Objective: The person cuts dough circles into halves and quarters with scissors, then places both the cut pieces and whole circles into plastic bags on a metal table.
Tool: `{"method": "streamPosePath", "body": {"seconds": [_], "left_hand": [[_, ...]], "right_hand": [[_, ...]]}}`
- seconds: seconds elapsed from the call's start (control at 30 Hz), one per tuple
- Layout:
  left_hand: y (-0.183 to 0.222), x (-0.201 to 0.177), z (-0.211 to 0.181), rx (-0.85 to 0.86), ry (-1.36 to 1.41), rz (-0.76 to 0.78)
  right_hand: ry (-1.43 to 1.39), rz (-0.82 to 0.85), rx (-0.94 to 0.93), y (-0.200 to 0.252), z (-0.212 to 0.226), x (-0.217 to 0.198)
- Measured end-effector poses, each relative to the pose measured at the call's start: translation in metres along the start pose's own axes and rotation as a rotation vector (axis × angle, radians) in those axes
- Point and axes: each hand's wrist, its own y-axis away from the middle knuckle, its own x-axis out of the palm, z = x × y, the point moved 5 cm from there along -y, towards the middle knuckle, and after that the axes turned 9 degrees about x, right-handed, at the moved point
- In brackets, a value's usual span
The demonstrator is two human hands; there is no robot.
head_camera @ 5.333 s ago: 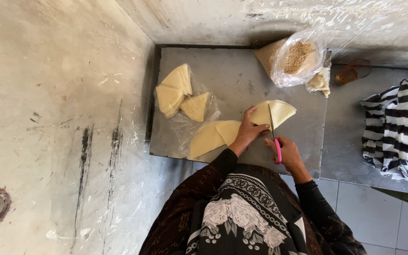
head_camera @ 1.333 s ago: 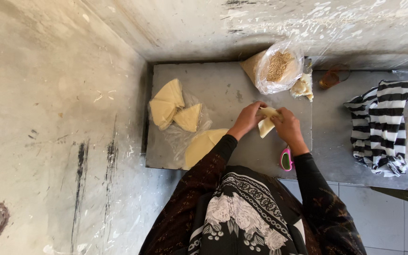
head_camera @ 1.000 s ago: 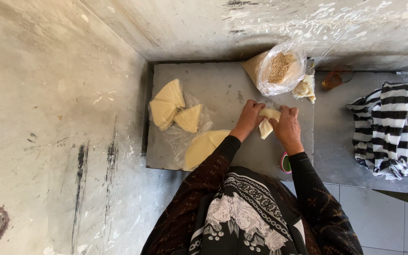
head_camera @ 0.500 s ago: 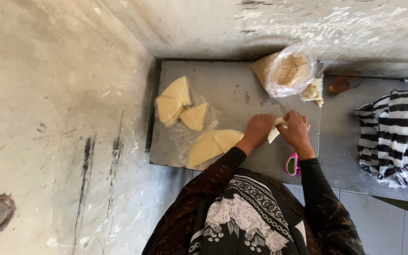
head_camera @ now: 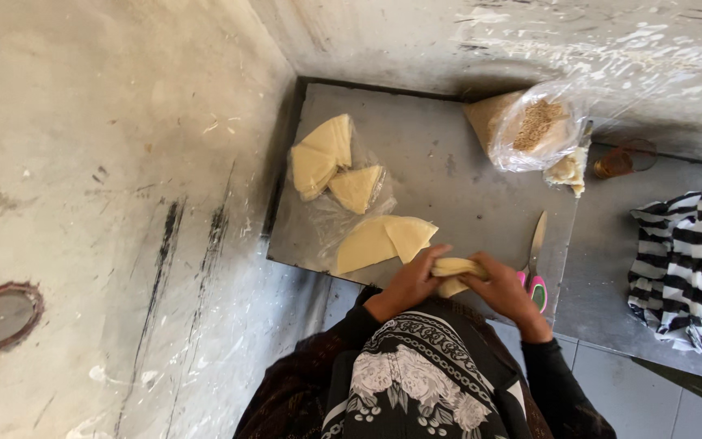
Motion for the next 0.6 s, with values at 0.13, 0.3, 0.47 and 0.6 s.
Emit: {"method": "streamPosePath", "body": {"seconds": [0.13, 0.3, 0.47, 0.6], "left_hand": [[0.026, -0.031, 0.031, -0.229, 0.051, -0.245], [0.033, -0.058, 0.059, -0.291, -0.039, -0.466], [0.025, -0.066, 0.074, -0.247, -0.150, -0.510], [0.023, -0.067, 0.066, -0.292, -0.309, -0.499]], "right_hand": [[0.024, 0.098, 0.077, -0.030, 0.023, 0.034], [0.064, 0.118, 0.096, -0.075, 0.027, 0.073], [0.181, -0.043, -0.056, -0.096, 0.032, 0.084], [0.183, -0.085, -0.002, -0.095, 0.028, 0.086]]}}
